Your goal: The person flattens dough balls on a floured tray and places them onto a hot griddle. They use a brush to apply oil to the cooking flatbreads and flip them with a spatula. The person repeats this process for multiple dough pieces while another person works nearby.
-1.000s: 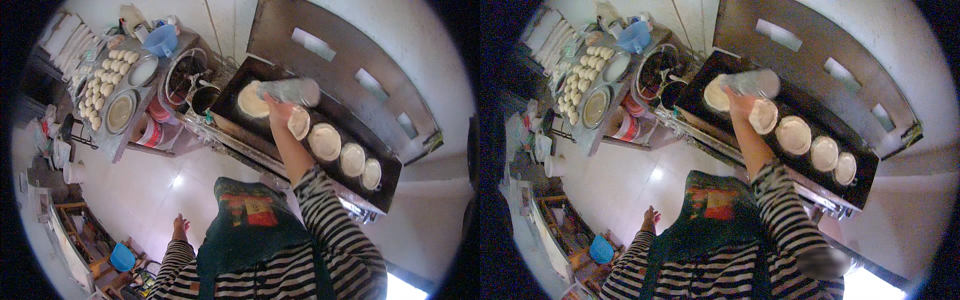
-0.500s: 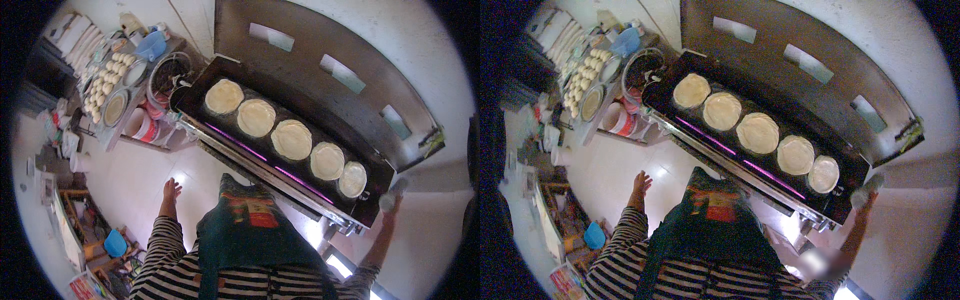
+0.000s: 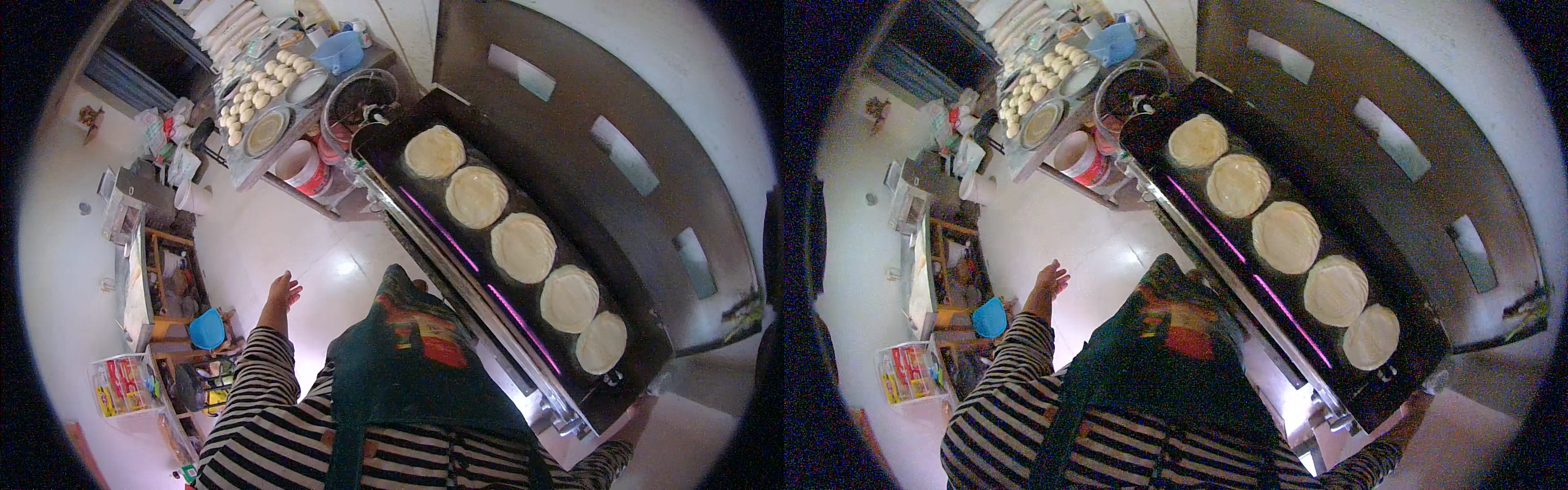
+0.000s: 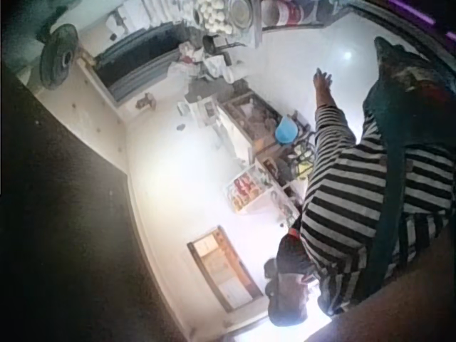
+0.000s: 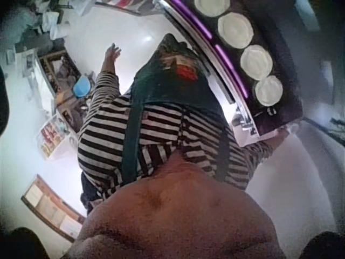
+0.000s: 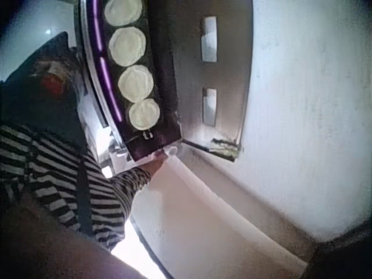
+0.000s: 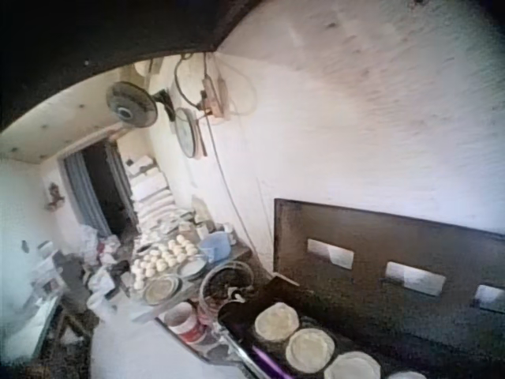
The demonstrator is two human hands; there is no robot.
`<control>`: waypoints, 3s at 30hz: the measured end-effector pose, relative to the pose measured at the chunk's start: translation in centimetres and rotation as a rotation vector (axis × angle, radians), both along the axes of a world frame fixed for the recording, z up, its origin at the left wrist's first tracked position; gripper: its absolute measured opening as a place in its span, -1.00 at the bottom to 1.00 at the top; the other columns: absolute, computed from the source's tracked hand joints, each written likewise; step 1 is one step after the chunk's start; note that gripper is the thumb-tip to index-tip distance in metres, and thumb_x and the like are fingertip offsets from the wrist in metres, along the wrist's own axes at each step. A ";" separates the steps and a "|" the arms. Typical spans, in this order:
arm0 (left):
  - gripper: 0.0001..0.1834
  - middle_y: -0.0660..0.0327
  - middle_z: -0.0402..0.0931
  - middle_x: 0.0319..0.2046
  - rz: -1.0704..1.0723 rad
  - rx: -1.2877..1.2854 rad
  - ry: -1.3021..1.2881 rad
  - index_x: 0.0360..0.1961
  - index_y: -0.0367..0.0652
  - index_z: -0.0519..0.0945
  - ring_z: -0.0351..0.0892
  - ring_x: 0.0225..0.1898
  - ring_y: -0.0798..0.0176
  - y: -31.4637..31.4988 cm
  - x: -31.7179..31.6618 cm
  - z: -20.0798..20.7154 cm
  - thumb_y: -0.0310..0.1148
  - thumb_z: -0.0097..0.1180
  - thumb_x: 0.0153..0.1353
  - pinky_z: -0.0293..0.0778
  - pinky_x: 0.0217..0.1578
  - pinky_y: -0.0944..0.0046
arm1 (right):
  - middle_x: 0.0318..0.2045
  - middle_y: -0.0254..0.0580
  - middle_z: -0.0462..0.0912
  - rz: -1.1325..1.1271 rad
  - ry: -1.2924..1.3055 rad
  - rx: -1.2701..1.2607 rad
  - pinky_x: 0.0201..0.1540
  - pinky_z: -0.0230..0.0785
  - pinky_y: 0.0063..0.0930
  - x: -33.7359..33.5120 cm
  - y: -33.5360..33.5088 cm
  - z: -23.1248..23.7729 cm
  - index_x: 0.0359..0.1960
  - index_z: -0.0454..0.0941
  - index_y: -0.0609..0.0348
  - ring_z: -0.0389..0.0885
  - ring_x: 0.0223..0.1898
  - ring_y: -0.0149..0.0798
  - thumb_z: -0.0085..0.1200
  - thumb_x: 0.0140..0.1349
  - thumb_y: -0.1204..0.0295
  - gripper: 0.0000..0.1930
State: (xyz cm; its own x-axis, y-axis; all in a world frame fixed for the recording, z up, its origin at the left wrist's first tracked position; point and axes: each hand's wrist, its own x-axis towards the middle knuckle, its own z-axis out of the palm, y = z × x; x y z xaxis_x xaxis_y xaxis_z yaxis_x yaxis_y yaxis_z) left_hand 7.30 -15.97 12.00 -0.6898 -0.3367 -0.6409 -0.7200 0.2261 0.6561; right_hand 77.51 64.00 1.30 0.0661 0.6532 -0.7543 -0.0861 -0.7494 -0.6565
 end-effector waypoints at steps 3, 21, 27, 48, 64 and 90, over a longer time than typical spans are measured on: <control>-0.37 0.06 0.36 0.03 -0.034 0.002 0.055 0.15 -0.11 0.21 0.50 -0.13 0.13 -0.8 -3.3 0.3 0.05 -0.07 0.18 0.43 -0.26 0.19 | -0.37 -0.29 0.54 -0.020 -0.237 0.098 -0.35 0.39 -0.37 -1.8 -0.9 0.9 -0.24 0.49 0.07 0.49 -0.33 -0.19 -0.12 0.08 -0.06 -0.54; -0.61 -0.05 0.51 -0.33 -0.809 -0.300 0.827 -0.25 -0.22 0.49 0.49 -0.29 -0.12 26.2 -45.6 3.7 -0.10 -0.21 0.24 0.33 -0.24 0.03 | -0.22 -0.20 0.48 0.565 -0.531 1.131 -0.15 0.30 -0.47 -42.1 -25.0 18.4 0.02 0.37 0.31 0.41 -0.26 -0.30 -0.15 0.20 0.27 -0.57; -0.63 0.10 0.43 -0.45 -0.619 0.194 0.849 -0.37 -0.25 0.46 0.41 -0.36 0.13 21.9 -45.4 -3.8 -0.13 -0.23 0.25 0.30 -0.29 0.19 | -0.40 -0.30 0.57 0.874 -0.295 1.008 -0.39 0.40 -0.58 -66.7 -39.8 19.6 -0.15 0.55 0.18 0.52 -0.41 -0.44 0.02 0.14 0.52 -0.77; -0.54 0.00 0.44 -0.31 -1.019 0.147 0.783 -0.18 -0.26 0.39 0.43 -0.25 0.05 15.5 -44.3 -6.5 -0.02 -0.24 0.28 0.31 -0.17 0.17 | 0.23 0.12 0.10 1.485 0.194 1.479 0.28 -0.07 -0.18 -106.1 -52.5 19.1 0.21 0.14 0.23 0.04 0.28 0.08 -0.04 0.17 0.34 -0.44; -0.74 0.05 0.45 -0.21 -0.510 -0.340 0.794 -0.16 -0.20 0.44 0.38 -0.10 -0.01 -15.6 -56.8 1.5 -0.46 0.00 0.08 0.27 -0.05 0.13 | 0.31 0.04 -0.08 1.982 -0.520 1.709 0.27 -0.33 0.13 -129.4 -66.2 16.4 0.30 -0.03 -0.03 -0.21 0.33 0.10 -0.02 0.12 0.07 -0.26; -0.76 0.09 0.46 -0.19 -0.476 -0.351 0.640 -0.16 -0.16 0.45 0.41 -0.10 0.04 -15.5 -57.5 1.5 -0.36 -0.02 0.13 0.25 -0.09 0.10 | -0.09 0.04 0.47 1.683 0.657 0.796 0.05 0.20 -0.28 -158.5 -81.6 14.6 0.06 0.36 0.20 0.38 -0.03 -0.04 0.15 -0.07 0.54 -0.45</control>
State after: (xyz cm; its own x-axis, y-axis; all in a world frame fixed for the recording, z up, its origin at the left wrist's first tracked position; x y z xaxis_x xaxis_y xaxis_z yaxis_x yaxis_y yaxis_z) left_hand -50.24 -31.45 13.50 -0.9996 -0.0265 0.0050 -0.0141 0.6743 0.7383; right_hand -80.96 -17.58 15.85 -0.9930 -0.1098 0.0442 -0.0531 0.0789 -0.9955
